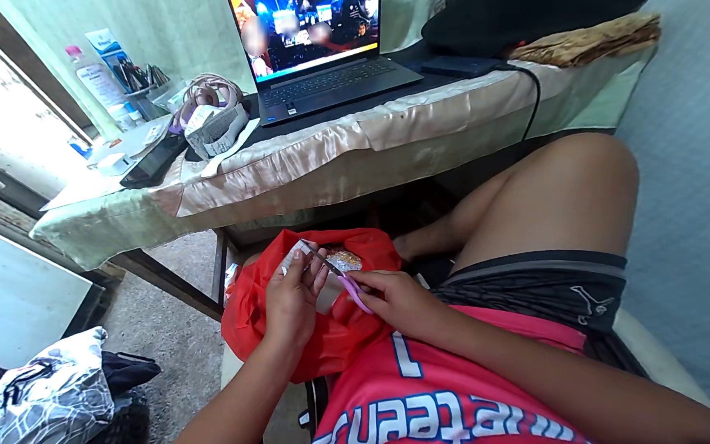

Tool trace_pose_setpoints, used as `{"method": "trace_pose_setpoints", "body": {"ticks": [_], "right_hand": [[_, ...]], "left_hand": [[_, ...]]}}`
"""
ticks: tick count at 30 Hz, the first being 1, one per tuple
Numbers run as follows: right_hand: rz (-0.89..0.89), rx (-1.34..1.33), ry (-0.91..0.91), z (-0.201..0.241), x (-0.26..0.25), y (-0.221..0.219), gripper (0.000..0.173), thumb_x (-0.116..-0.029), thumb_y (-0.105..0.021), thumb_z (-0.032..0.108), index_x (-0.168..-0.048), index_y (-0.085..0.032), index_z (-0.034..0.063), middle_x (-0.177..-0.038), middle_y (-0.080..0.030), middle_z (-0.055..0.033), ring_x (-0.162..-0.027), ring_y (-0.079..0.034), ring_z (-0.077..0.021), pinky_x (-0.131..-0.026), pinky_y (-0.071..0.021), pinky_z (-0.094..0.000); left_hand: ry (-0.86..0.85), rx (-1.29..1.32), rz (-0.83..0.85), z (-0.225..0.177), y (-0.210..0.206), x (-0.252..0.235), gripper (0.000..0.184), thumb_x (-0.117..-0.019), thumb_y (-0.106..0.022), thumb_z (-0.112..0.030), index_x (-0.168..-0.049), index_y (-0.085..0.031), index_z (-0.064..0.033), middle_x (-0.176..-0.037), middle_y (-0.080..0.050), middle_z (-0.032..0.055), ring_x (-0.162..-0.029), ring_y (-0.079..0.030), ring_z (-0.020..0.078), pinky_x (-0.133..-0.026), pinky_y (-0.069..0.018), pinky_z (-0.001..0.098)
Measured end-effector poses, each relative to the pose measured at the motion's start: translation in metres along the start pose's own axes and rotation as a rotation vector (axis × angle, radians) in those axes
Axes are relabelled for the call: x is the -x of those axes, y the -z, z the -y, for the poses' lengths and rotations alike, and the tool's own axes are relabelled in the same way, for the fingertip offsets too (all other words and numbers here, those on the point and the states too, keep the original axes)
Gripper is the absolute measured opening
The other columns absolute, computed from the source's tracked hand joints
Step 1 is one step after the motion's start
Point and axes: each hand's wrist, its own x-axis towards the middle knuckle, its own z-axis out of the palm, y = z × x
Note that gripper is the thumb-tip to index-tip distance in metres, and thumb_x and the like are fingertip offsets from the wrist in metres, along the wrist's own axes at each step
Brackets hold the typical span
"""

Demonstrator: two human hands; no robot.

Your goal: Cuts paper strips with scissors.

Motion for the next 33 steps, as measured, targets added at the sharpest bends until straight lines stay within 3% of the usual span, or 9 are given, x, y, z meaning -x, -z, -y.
{"method": "trace_pose_setpoints", "body": {"ticks": [8, 14, 21, 27, 33], "right_hand": [[0.012, 0.009, 0.004, 0.0018, 0.0003, 0.0009, 0.044, -0.1018, -0.059, 0.041, -0.142, -0.062, 0.0234, -0.114, -0.071, -0.0008, -0.1, -0.067, -0.0079, -0.092, -0.0551, -0.0297], [-0.02, -0.004, 0.021, -0.001, -0.0006, 0.0005, 0.038, -0.1044, -0.056, 0.031, -0.139, -0.065, 0.0195, -0.11, -0.073, -0.0004, -0.096, -0.067, -0.0062, -0.09, -0.0554, -0.0263], [-0.01, 0.001, 0.014, 0.0026, 0.0007, 0.0013, 0.044, -0.1013, -0.06, 0.039, -0.142, -0.063, 0.0223, -0.115, -0.071, -0.0008, -0.101, -0.066, -0.0071, -0.094, -0.0544, -0.0277], [-0.046, 0.002, 0.031, -0.0025, -0.0001, -0.0015, 0.038, -0.1036, -0.057, 0.031, -0.138, -0.065, 0.0186, -0.11, -0.073, -0.0015, -0.094, -0.067, -0.0066, -0.089, -0.0557, -0.0256], [-0.014, 0.001, 0.004, 0.0023, 0.0007, -0.0001, 0.044, -0.101, -0.06, 0.041, -0.141, -0.063, 0.0229, -0.114, -0.071, -0.0008, -0.1, -0.066, -0.0074, -0.092, -0.0545, -0.0285]], "left_hand": [[0.0, 0.001, 0.008, -0.0002, 0.0, 0.0007, 0.03, -0.1098, -0.047, -0.016, -0.132, -0.053, 0.0043, -0.12, -0.071, 0.0198, -0.102, -0.074, 0.0275, -0.091, -0.0609, 0.0393], [0.0, -0.002, -0.003, -0.0011, -0.0009, 0.0014, 0.031, -0.1098, -0.047, -0.016, -0.132, -0.053, 0.0041, -0.121, -0.07, 0.0194, -0.103, -0.074, 0.0277, -0.092, -0.0607, 0.0397], [-0.004, -0.003, 0.0, -0.0013, -0.0011, 0.0022, 0.03, -0.1096, -0.048, -0.016, -0.131, -0.054, 0.004, -0.12, -0.071, 0.0193, -0.103, -0.074, 0.0275, -0.091, -0.0609, 0.0394], [0.001, -0.008, -0.001, -0.0011, -0.0005, 0.0011, 0.031, -0.1098, -0.047, -0.016, -0.133, -0.054, 0.0043, -0.122, -0.07, 0.0192, -0.103, -0.074, 0.0272, -0.092, -0.0606, 0.0393], [0.001, 0.003, 0.008, -0.0008, -0.0005, 0.0018, 0.03, -0.1099, -0.047, -0.016, -0.131, -0.054, 0.0041, -0.12, -0.071, 0.0191, -0.103, -0.074, 0.0272, -0.092, -0.0606, 0.0397]]}}
